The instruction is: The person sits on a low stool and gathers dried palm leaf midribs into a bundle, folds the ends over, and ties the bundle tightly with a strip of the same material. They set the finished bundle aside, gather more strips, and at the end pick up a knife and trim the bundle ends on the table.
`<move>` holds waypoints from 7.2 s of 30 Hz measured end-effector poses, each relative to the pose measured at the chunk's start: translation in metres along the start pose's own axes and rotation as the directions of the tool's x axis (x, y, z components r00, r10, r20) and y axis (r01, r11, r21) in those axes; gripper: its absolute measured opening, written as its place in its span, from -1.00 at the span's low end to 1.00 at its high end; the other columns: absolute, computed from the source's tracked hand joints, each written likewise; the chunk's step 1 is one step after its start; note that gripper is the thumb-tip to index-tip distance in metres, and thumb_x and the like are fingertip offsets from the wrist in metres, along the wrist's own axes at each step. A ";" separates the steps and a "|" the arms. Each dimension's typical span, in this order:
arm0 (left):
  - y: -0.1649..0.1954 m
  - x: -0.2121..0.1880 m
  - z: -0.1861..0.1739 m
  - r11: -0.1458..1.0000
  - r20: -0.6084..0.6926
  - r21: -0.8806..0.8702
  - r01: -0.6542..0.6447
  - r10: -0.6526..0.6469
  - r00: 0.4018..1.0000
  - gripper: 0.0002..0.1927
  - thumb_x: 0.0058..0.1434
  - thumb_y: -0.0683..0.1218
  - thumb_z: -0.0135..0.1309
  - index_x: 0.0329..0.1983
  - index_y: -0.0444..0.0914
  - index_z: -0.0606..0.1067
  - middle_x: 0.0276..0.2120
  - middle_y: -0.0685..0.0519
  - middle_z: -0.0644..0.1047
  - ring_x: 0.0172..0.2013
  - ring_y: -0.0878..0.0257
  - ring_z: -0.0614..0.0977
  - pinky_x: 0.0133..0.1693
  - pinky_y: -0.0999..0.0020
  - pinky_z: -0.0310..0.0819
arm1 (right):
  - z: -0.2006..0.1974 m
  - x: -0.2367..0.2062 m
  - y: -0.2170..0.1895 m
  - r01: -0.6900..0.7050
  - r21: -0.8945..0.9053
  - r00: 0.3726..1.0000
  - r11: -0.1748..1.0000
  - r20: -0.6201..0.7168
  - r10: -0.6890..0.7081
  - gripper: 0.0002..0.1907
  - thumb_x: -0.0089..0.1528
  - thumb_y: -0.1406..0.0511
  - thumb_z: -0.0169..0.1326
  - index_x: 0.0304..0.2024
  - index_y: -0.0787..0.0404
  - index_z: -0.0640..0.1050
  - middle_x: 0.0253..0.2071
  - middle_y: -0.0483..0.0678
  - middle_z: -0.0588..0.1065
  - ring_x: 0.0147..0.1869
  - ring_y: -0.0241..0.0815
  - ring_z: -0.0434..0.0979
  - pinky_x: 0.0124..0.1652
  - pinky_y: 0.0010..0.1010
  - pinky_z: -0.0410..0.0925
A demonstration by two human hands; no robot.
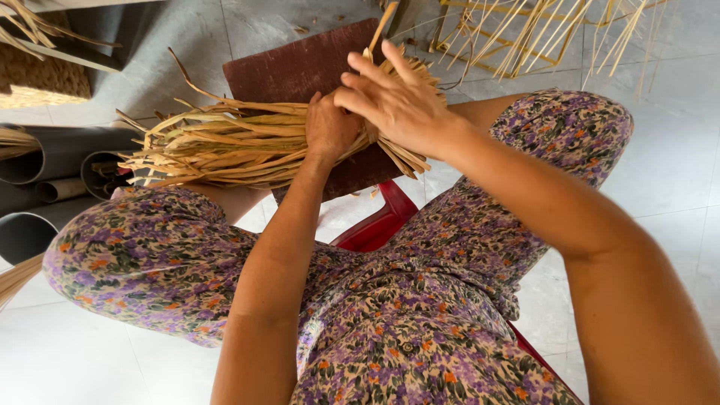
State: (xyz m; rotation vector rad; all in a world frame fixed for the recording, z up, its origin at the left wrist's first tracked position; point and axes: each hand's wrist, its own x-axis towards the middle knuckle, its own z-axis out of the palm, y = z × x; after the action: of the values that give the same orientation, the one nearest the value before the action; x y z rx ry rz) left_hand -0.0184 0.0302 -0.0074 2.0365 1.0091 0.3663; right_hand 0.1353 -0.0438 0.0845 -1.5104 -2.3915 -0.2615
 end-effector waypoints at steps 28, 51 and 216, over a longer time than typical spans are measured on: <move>0.021 -0.016 -0.008 0.997 -0.067 -0.017 -0.070 0.069 0.995 -0.86 0.19 -0.02 0.27 -0.27 -0.15 0.69 -0.20 0.18 0.66 -0.16 0.19 0.65 0.32 -0.18 0.00 | 0.050 -0.029 0.038 -0.451 0.538 0.892 0.712 0.305 0.334 -0.82 0.43 0.26 0.09 -0.25 0.19 0.57 -0.44 -0.13 0.47 -0.39 -0.07 0.57 -0.34 -0.20 0.41; -0.001 -0.013 -0.006 0.986 -0.010 -0.084 -0.145 0.145 0.989 -0.84 0.19 -0.23 0.08 -0.22 -0.19 0.63 -0.08 0.06 0.60 -0.04 0.06 0.61 0.21 0.04 0.31 | 0.037 -0.020 0.040 -0.679 0.498 0.714 0.540 0.620 0.326 -0.72 0.34 0.15 0.13 -0.27 0.23 0.65 -0.36 0.08 0.61 -0.32 0.01 0.61 -0.28 -0.17 0.42; 0.224 -0.160 -0.087 0.805 0.000 -0.138 -0.577 0.583 0.812 0.42 -0.09 -0.11 0.50 0.60 -0.30 -0.29 0.56 -0.33 0.00 0.57 -0.14 0.05 0.50 0.00 0.02 | -0.226 -0.071 -0.133 -0.174 0.735 0.810 0.656 -0.272 0.519 -0.31 0.04 0.16 0.48 0.09 0.25 0.44 0.20 0.04 0.43 0.33 -0.13 0.43 0.28 -0.34 0.36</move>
State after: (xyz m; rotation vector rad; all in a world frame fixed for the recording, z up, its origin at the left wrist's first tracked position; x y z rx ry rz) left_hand -0.0504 -0.1232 0.2353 2.1854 0.2904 0.6858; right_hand 0.0785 -0.2311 0.2729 -1.3079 -1.4876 0.3071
